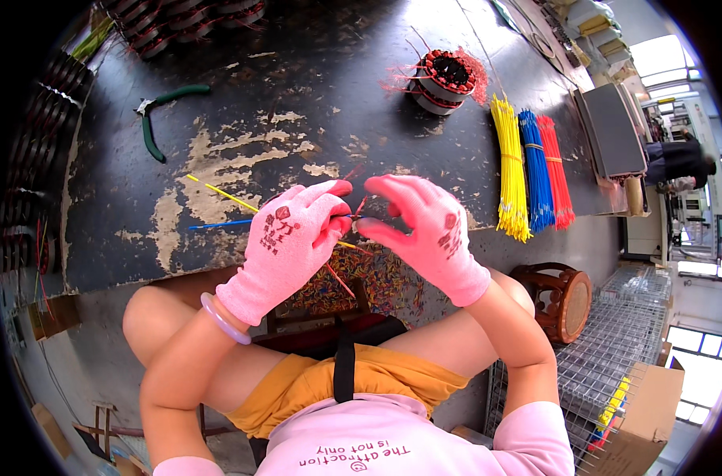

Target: The person wires motor stators by hand, picking up colored ties, threading them through the stator coil, and trimming the ends using a pair of pliers.

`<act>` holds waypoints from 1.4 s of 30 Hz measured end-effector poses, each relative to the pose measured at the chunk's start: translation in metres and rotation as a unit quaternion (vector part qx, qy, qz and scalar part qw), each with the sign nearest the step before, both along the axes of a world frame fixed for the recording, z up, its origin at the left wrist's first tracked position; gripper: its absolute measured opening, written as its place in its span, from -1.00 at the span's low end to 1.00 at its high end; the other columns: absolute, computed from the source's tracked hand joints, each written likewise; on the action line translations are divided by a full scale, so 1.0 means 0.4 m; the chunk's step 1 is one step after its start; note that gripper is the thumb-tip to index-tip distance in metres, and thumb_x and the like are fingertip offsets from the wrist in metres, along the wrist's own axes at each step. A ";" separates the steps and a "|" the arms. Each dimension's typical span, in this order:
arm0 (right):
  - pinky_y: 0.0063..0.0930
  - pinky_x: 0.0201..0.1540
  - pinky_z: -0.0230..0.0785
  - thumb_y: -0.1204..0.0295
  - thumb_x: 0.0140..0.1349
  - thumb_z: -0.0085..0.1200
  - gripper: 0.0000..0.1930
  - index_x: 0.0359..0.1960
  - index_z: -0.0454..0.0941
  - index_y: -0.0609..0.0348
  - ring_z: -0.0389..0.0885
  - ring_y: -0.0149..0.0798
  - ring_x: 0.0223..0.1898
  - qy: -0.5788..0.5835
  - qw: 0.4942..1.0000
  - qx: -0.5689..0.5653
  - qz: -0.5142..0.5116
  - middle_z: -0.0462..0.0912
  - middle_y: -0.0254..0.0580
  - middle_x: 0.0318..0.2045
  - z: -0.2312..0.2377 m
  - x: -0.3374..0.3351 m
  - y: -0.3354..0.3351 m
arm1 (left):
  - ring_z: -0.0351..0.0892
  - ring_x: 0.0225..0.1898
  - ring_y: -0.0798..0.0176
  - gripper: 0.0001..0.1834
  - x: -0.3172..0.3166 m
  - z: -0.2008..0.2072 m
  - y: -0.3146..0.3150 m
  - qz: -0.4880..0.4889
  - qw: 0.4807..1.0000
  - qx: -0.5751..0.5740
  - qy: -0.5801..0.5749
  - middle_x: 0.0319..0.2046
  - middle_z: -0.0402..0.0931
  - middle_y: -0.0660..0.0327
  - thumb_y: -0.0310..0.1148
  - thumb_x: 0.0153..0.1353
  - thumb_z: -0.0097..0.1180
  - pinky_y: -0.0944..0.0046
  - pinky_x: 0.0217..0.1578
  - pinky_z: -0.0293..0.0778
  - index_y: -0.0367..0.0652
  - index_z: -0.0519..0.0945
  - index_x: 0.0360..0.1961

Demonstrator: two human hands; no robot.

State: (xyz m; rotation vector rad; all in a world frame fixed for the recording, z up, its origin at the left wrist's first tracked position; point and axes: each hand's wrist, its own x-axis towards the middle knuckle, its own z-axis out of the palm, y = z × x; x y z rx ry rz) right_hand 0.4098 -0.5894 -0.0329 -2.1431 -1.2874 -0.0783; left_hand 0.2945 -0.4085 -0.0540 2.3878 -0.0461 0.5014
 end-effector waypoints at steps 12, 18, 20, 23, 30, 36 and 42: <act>-0.40 -0.19 0.48 0.35 0.36 0.13 -0.84 -0.17 0.67 0.13 0.66 -0.18 -0.22 0.130 0.984 -0.098 0.073 0.72 -0.21 -0.23 0.013 0.019 -0.004 | 0.66 -0.12 0.05 -0.88 0.000 0.001 0.001 0.000 1.000 0.006 0.003 0.03 0.67 0.22 -0.46 0.15 0.27 0.10 -0.11 0.59 -0.16 0.66 -0.26; -0.54 -0.35 0.42 0.26 0.44 0.04 -0.73 -0.23 0.62 0.24 0.54 -0.54 -0.41 0.667 0.745 0.012 -0.028 0.67 -0.33 -0.39 -0.026 0.010 0.012 | 0.66 -0.13 0.03 -0.87 0.004 0.009 0.000 -0.018 1.000 0.005 0.003 0.05 0.68 0.21 -0.46 0.15 0.27 0.10 -0.11 0.59 -0.15 0.65 -0.25; -0.62 -0.33 0.35 0.25 0.47 0.02 -0.73 -0.23 0.62 0.21 0.54 -0.59 -0.35 0.597 0.799 -0.063 -0.035 0.67 -0.40 -0.35 0.009 0.004 -0.001 | 0.67 -0.10 0.02 -0.86 0.001 0.012 -0.001 -0.020 1.000 -0.004 0.020 0.07 0.68 0.18 -0.48 0.15 0.26 0.13 -0.09 0.59 -0.17 0.65 -0.24; -0.56 -0.36 0.37 0.29 0.44 0.04 -0.76 -0.28 0.62 0.21 0.54 -0.55 -0.38 0.515 0.849 -0.032 -0.114 0.66 -0.36 -0.39 0.057 -0.003 -0.056 | 0.67 -0.12 0.02 -0.86 -0.009 0.006 0.003 -0.021 1.000 -0.007 0.020 0.06 0.69 0.19 -0.49 0.14 0.26 0.13 -0.11 0.59 -0.17 0.64 -0.24; -0.20 -0.31 0.49 0.07 0.17 0.35 -0.69 -0.32 0.68 0.03 0.63 -0.15 -0.39 -0.144 0.987 -0.074 0.002 0.59 -0.26 -0.44 0.010 -0.021 -0.023 | 0.66 -0.10 0.03 -0.85 -0.004 0.011 0.004 -0.013 1.000 0.009 0.020 0.04 0.68 0.21 -0.48 0.14 0.27 0.10 -0.09 0.59 -0.15 0.66 -0.24; -0.46 -0.30 0.46 0.33 0.37 0.12 -0.82 -0.13 0.66 0.14 0.62 -0.39 -0.41 0.540 0.836 -0.068 -0.068 0.70 -0.24 -0.34 -0.016 -0.033 0.001 | 0.66 -0.14 0.03 -0.84 -0.004 0.011 0.004 -0.021 1.000 0.004 0.012 0.02 0.68 0.22 -0.45 0.14 0.28 0.09 -0.12 0.59 -0.13 0.65 -0.22; -0.41 -0.24 0.49 0.35 0.33 0.16 -0.87 -0.16 0.65 0.05 0.67 -0.26 -0.28 0.154 0.985 -0.069 0.040 0.66 -0.26 -0.26 0.000 -0.012 -0.034 | 0.65 -0.18 0.04 -0.84 -0.008 0.004 0.005 -0.015 1.000 0.013 0.009 0.02 0.68 0.23 -0.45 0.14 0.28 0.09 -0.14 0.59 -0.13 0.63 -0.23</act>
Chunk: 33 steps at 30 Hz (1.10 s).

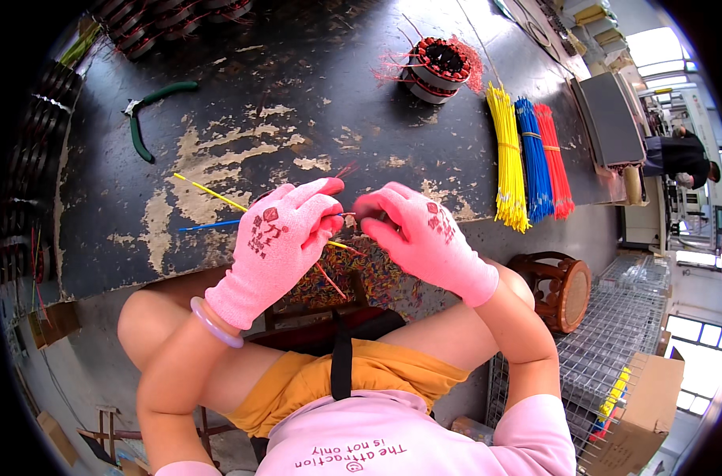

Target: The person wires motor stators by hand, picking up colored ties, threading them through the stator coil, and trimming the ends using a pair of pliers.

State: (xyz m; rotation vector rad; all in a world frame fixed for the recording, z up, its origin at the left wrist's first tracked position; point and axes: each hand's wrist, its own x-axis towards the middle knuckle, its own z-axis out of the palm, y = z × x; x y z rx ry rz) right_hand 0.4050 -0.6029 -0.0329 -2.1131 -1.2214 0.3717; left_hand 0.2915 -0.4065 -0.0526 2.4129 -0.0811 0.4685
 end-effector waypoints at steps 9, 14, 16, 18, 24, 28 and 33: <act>-0.64 -0.33 0.36 0.25 0.45 0.05 -0.75 -0.18 0.60 0.19 0.55 -0.56 -0.37 0.574 0.806 0.027 -0.139 0.69 -0.38 -0.30 -0.020 0.001 0.034 | 0.65 -0.20 0.04 -0.87 0.004 0.000 -0.003 -0.010 1.000 -0.010 -0.015 0.01 0.68 0.24 -0.46 0.14 0.28 0.09 -0.15 0.59 -0.12 0.62 -0.26; -0.41 -0.22 0.47 0.23 0.24 0.28 -0.72 -0.09 0.64 0.07 0.64 -0.35 -0.25 -0.057 0.998 0.002 -0.036 0.68 -0.28 -0.24 0.012 0.000 0.026 | 0.65 -0.20 0.05 -0.87 0.002 -0.001 -0.003 -0.003 1.000 -0.013 -0.014 0.01 0.69 0.23 -0.46 0.13 0.28 0.09 -0.15 0.59 -0.13 0.62 -0.27; -0.32 -0.18 0.47 0.20 0.12 0.36 -0.73 -0.21 0.63 -0.01 0.62 -0.24 -0.18 -0.290 0.956 0.047 0.003 0.60 -0.34 -0.25 -0.008 -0.017 0.024 | 0.65 -0.20 0.05 -0.86 0.005 0.001 -0.005 0.000 1.000 -0.002 -0.021 0.00 0.69 0.24 -0.47 0.13 0.28 0.10 -0.15 0.59 -0.13 0.62 -0.27; -0.32 -0.22 0.45 0.25 0.16 0.33 -0.80 -0.28 0.59 -0.02 0.61 -0.24 -0.22 -0.275 0.961 0.003 0.008 0.57 -0.36 -0.30 -0.017 -0.020 0.023 | 0.65 -0.20 0.05 -0.86 0.006 -0.002 -0.005 -0.001 1.000 -0.003 -0.020 0.00 0.69 0.24 -0.47 0.12 0.29 0.10 -0.16 0.58 -0.13 0.63 -0.27; -0.24 -0.29 0.48 0.40 0.12 0.38 -0.82 -0.26 0.66 0.09 0.63 -0.13 -0.35 -0.250 0.966 -0.022 -0.059 0.60 -0.27 -0.39 -0.005 0.013 -0.027 | 0.65 -0.19 0.04 -0.87 0.001 0.003 -0.009 0.004 1.000 -0.005 -0.007 0.01 0.68 0.22 -0.43 0.14 0.29 0.08 -0.16 0.59 -0.13 0.62 -0.27; -0.41 -0.13 0.56 0.50 0.21 0.33 -0.76 -0.08 0.69 0.23 0.72 -0.27 -0.22 0.075 0.995 0.055 -0.029 0.71 -0.14 -0.30 0.023 -0.025 0.035 | 0.65 -0.16 0.03 -0.84 -0.002 -0.005 0.000 -0.004 0.999 0.037 -0.023 0.05 0.66 0.16 -0.45 0.15 0.28 0.08 -0.13 0.59 -0.14 0.62 -0.23; -0.33 -0.15 0.53 0.49 0.24 0.26 -0.85 -0.18 0.68 0.24 0.70 -0.18 -0.23 0.145 0.988 0.049 -0.027 0.70 -0.12 -0.30 -0.003 0.000 0.057 | 0.62 0.03 -0.02 -0.73 -0.029 0.100 0.035 0.031 0.998 0.044 -0.024 0.13 0.60 0.14 -0.49 0.18 0.24 0.03 0.07 0.53 -0.16 0.64 -0.06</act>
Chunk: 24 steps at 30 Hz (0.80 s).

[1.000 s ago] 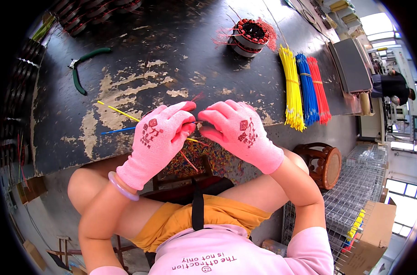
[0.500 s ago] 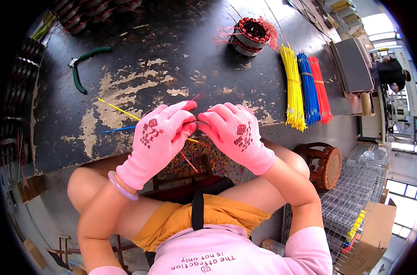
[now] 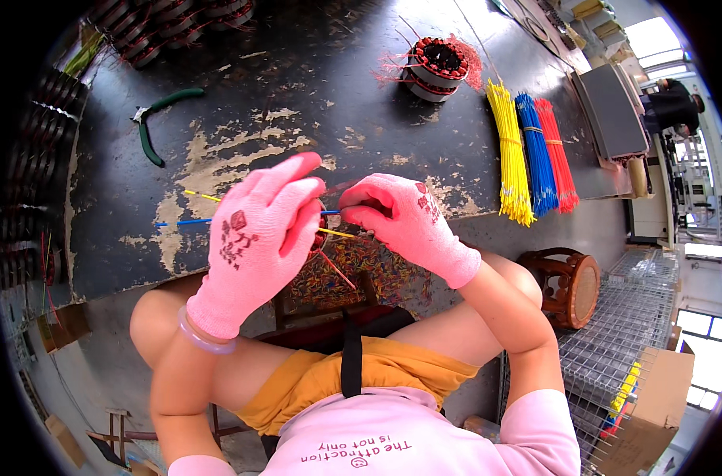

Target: The person wires motor stators by hand, picking up colored ties, threading them through the stator coil, and trimming the ends using a pair of pliers.

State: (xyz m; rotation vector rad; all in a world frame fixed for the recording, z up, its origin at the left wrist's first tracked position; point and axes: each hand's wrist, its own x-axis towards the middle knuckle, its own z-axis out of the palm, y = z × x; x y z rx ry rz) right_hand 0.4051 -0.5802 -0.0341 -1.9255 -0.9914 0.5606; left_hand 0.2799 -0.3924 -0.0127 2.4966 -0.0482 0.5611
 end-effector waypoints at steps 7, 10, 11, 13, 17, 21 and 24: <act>-0.28 -0.14 0.52 0.42 0.23 0.26 -0.83 -0.21 0.68 0.23 0.68 -0.09 -0.24 -0.058 0.998 -0.010 0.033 0.70 -0.09 -0.29 -0.019 0.019 0.011 | 0.52 0.16 -0.04 -0.69 0.007 -0.083 -0.003 0.001 0.998 0.068 0.013 0.13 0.57 0.10 -0.53 0.27 0.11 0.01 0.22 0.40 -0.19 0.61 0.04; -0.42 -0.19 0.53 0.46 0.26 0.29 -0.81 -0.14 0.68 0.27 0.69 -0.29 -0.24 -0.017 1.000 0.013 0.006 0.71 -0.16 -0.28 -0.019 0.019 -0.025 | 0.52 0.16 -0.05 -0.69 0.017 -0.084 -0.012 -0.007 0.998 0.056 0.037 0.11 0.57 0.09 -0.50 0.29 0.09 -0.01 0.22 0.39 -0.19 0.60 0.06; -0.45 -0.20 0.53 0.47 0.29 0.29 -0.83 -0.14 0.68 0.28 0.68 -0.35 -0.24 0.034 0.999 0.022 -0.031 0.71 -0.20 -0.28 0.002 0.029 -0.049 | 0.52 0.16 -0.05 -0.69 0.014 -0.083 -0.006 -0.003 0.998 0.053 0.043 0.12 0.57 0.09 -0.51 0.30 0.08 0.00 0.22 0.39 -0.19 0.60 0.06; -0.49 -0.23 0.52 0.48 0.32 0.27 -0.84 -0.14 0.69 0.28 0.66 -0.44 -0.27 0.013 0.991 0.051 -0.123 0.70 -0.27 -0.29 0.026 0.074 -0.141 | 0.51 0.17 -0.06 -0.69 0.016 -0.082 -0.011 -0.006 0.998 0.044 0.051 0.13 0.57 0.09 -0.54 0.31 0.05 0.02 0.23 0.38 -0.20 0.60 0.07; -0.21 -0.18 0.52 0.24 0.32 0.25 -0.75 -0.26 0.70 0.21 0.72 -0.09 -0.25 -0.251 0.864 -0.090 -0.428 0.73 -0.04 -0.27 0.032 0.249 -0.489 | 0.51 0.16 -0.05 -0.68 0.013 -0.071 -0.016 -0.009 0.998 0.031 0.058 0.14 0.57 0.08 -0.56 0.35 -0.01 0.04 0.23 0.37 -0.23 0.61 0.08; -0.12 -0.05 0.53 -0.16 0.34 0.10 -0.45 -0.12 0.67 0.15 0.73 0.00 -0.10 -0.235 0.719 -0.384 -0.530 0.74 -0.01 -0.18 0.021 0.332 -0.771 | 0.52 0.18 -0.06 -0.70 0.019 -0.071 -0.026 -0.013 0.997 0.024 0.071 0.15 0.58 0.07 -0.55 0.38 -0.04 0.05 0.25 0.37 -0.24 0.61 0.08; -0.15 0.06 0.52 -0.24 0.26 0.16 -0.35 0.02 0.63 0.13 0.69 -0.01 0.05 -0.265 0.713 -0.375 -0.530 0.68 0.02 0.02 -0.021 0.352 -0.797 | 0.52 0.19 -0.06 -0.70 0.017 -0.071 -0.022 -0.011 0.997 0.027 0.076 0.16 0.58 0.06 -0.54 0.39 -0.05 0.05 0.25 0.37 -0.25 0.61 0.08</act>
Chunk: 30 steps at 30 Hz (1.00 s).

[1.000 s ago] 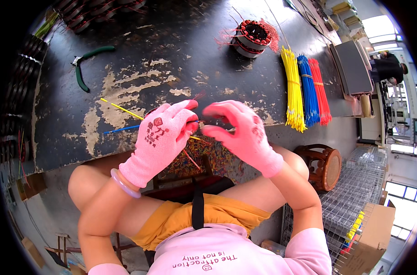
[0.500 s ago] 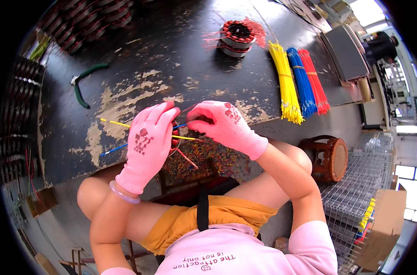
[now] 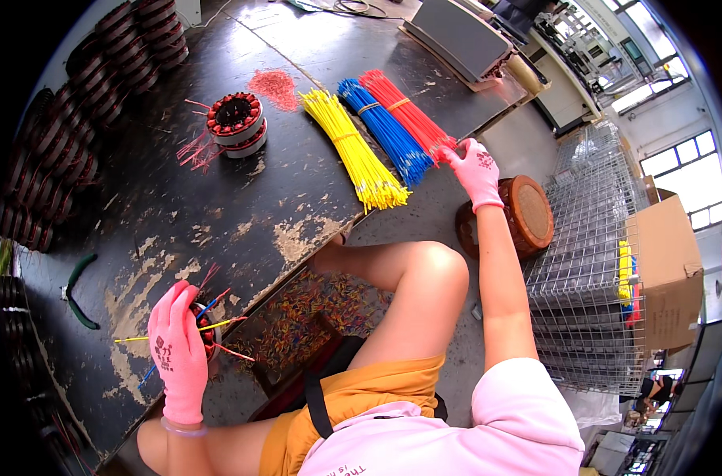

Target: The person wires motor stators by hand, picking up colored ties, threading them through the stator coil, and trimming the ends using a pair of pliers.

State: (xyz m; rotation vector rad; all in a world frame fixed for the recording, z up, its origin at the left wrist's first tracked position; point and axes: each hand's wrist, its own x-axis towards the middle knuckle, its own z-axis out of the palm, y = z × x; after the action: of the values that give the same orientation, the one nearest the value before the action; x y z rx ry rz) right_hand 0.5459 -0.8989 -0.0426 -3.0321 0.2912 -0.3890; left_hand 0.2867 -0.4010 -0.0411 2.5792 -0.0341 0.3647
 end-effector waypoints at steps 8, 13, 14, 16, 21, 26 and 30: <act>-0.18 -0.02 0.52 0.06 0.27 0.25 -0.69 -0.17 0.68 0.00 0.69 -0.06 -0.08 0.014 0.994 0.104 0.039 0.68 -0.16 -0.15 -0.007 0.062 0.020 | 0.54 0.17 -0.06 -0.70 -0.001 0.001 0.006 -0.002 1.000 -0.006 -0.009 0.14 0.59 0.06 -0.55 0.39 -0.04 0.05 0.23 0.39 -0.25 0.62 0.07; -0.12 -0.05 0.51 0.19 0.27 0.18 -0.81 -0.24 0.67 -0.03 0.69 -0.05 -0.12 -0.077 0.995 -0.050 0.043 0.67 -0.18 -0.20 0.017 0.083 0.036 | 0.54 0.15 -0.07 -0.70 0.000 -0.003 0.003 -0.002 1.000 -0.009 -0.018 0.13 0.60 0.06 -0.56 0.38 -0.02 0.05 0.22 0.40 -0.25 0.62 0.07; -0.13 -0.04 0.51 0.19 0.26 0.19 -0.81 -0.23 0.67 -0.04 0.69 -0.05 -0.11 -0.068 0.996 -0.041 0.038 0.68 -0.18 -0.20 0.022 0.084 0.045 | 0.55 0.15 -0.07 -0.70 -0.001 -0.002 0.004 -0.001 1.000 -0.010 -0.017 0.13 0.60 0.06 -0.56 0.38 -0.02 0.05 0.22 0.40 -0.25 0.62 0.07; -0.14 -0.02 0.52 0.18 0.25 0.19 -0.80 -0.21 0.68 -0.05 0.70 -0.04 -0.09 -0.048 0.998 -0.023 0.028 0.71 -0.16 -0.18 0.036 0.086 0.059 | 0.55 0.15 -0.07 -0.71 -0.002 -0.004 0.004 -0.001 1.000 -0.012 -0.017 0.13 0.60 0.06 -0.56 0.38 -0.02 0.05 0.22 0.40 -0.25 0.62 0.07; -0.15 0.03 0.53 0.15 0.22 0.20 -0.76 -0.19 0.71 -0.07 0.72 -0.02 -0.03 0.064 0.997 0.048 0.013 0.77 -0.13 -0.14 0.088 0.097 0.072 | 0.54 0.16 -0.07 -0.71 -0.004 -0.004 0.003 -0.001 1.000 -0.016 -0.019 0.13 0.60 0.07 -0.54 0.39 -0.02 0.04 0.23 0.40 -0.25 0.62 0.07; -0.15 0.02 0.53 0.12 0.30 0.15 -0.77 -0.20 0.73 -0.11 0.73 -0.02 -0.02 0.070 0.997 0.002 0.017 0.78 -0.15 -0.14 0.106 0.146 0.047 | 0.54 0.17 -0.07 -0.71 -0.003 -0.007 0.006 -0.003 1.000 -0.009 -0.019 0.14 0.59 0.07 -0.53 0.40 -0.02 0.04 0.24 0.39 -0.24 0.62 0.08; -0.14 -0.01 0.53 0.10 0.33 0.14 -0.77 -0.20 0.71 -0.11 0.73 -0.03 -0.04 0.068 0.995 -0.066 0.033 0.78 -0.18 -0.18 0.117 0.166 0.059 | 0.52 0.18 -0.06 -0.71 -0.005 -0.005 0.012 -0.008 1.000 0.006 -0.011 0.15 0.57 0.03 -0.54 0.41 -0.05 0.07 0.25 0.39 -0.28 0.60 0.09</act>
State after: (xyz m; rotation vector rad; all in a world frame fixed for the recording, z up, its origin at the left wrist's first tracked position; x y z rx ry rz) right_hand 0.6125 -0.8752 0.0041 -3.1952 0.1774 -0.2036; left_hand 0.2846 -0.3962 -0.0431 2.5848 -0.0637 0.3885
